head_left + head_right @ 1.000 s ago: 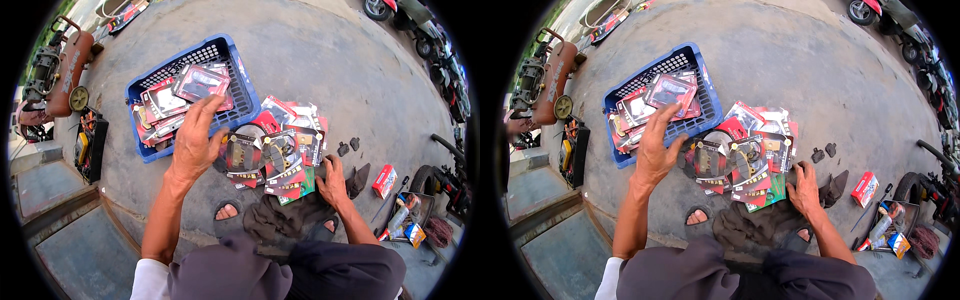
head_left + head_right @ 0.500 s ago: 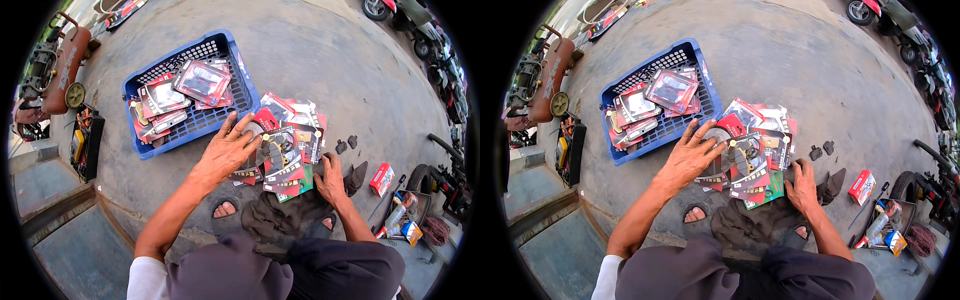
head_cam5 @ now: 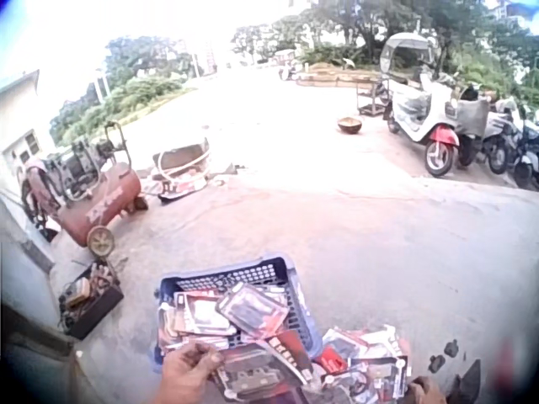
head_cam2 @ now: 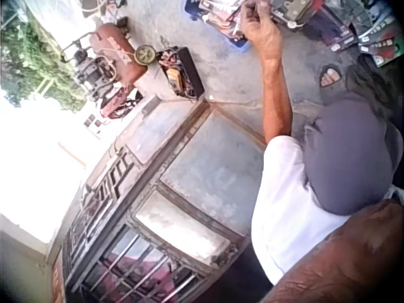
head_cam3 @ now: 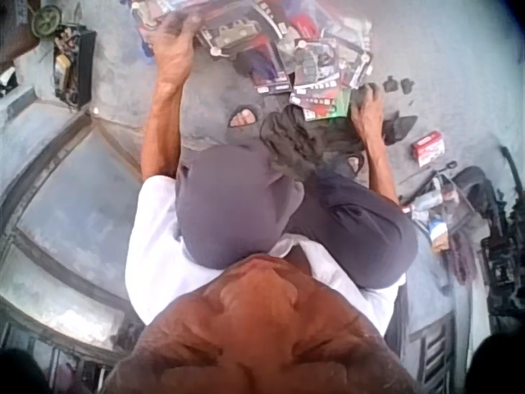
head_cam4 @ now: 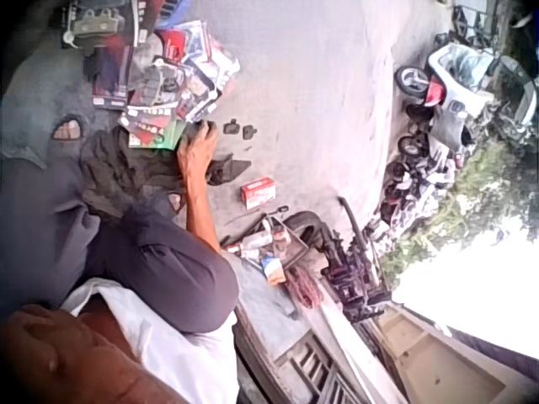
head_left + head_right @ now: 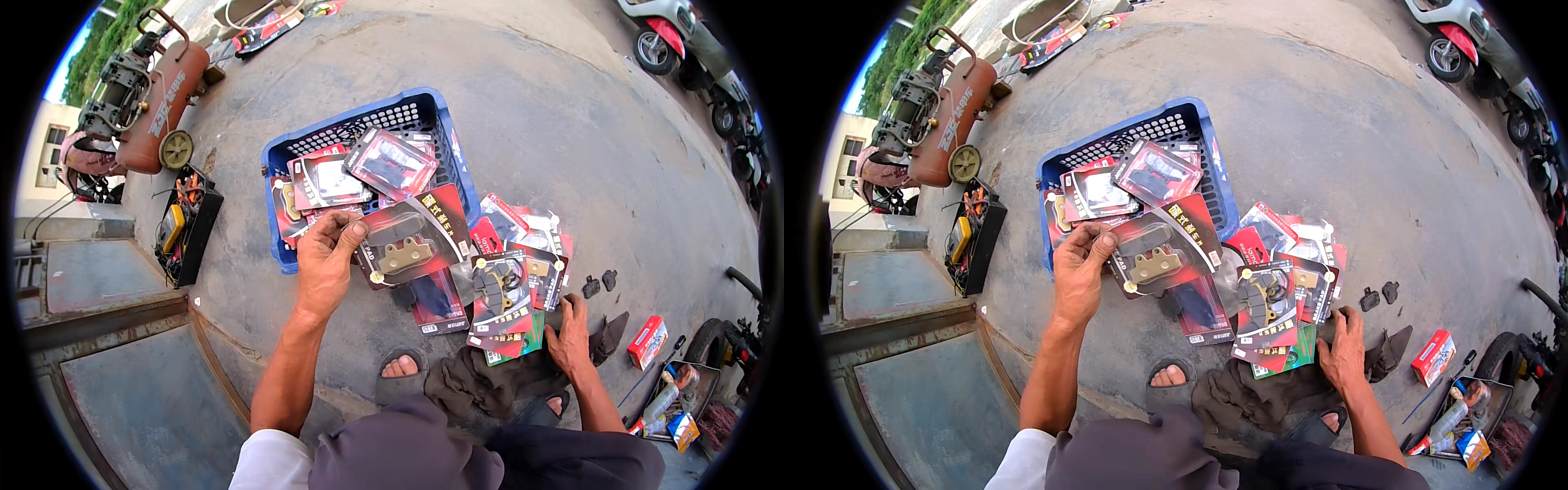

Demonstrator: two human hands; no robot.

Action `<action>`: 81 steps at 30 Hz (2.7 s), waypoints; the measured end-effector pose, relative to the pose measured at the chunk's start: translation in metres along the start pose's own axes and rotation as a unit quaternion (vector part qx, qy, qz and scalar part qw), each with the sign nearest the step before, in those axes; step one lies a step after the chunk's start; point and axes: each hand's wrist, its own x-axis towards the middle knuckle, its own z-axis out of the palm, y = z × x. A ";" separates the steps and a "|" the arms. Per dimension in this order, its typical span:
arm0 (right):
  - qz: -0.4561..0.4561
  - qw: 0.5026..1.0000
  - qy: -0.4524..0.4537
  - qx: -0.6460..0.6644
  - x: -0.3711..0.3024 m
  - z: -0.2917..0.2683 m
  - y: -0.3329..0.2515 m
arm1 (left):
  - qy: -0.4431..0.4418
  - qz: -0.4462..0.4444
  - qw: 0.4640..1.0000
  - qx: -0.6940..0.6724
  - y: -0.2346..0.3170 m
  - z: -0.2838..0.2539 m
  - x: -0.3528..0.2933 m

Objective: The person sits on the ground and sorts through a blue basket filled with packaged mechanical parts. They pick up individual packages, inspect them, and place them back into the basket or on the ground. The person then stands up, picks up a pink plastic bag, and walks into a cluttered workshop area.

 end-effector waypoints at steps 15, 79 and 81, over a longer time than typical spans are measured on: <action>-0.008 1.000 0.001 -0.014 0.002 0.000 -0.005 | 0.201 0.289 0.861 0.367 0.006 -0.009 0.027; 0.025 1.000 -0.001 0.016 0.006 -0.001 -0.003 | 0.177 0.013 0.981 -0.080 -0.020 -0.038 0.000; 0.022 1.000 -0.001 0.014 0.007 0.000 -0.003 | 0.176 0.027 0.982 -0.062 -0.024 -0.039 0.002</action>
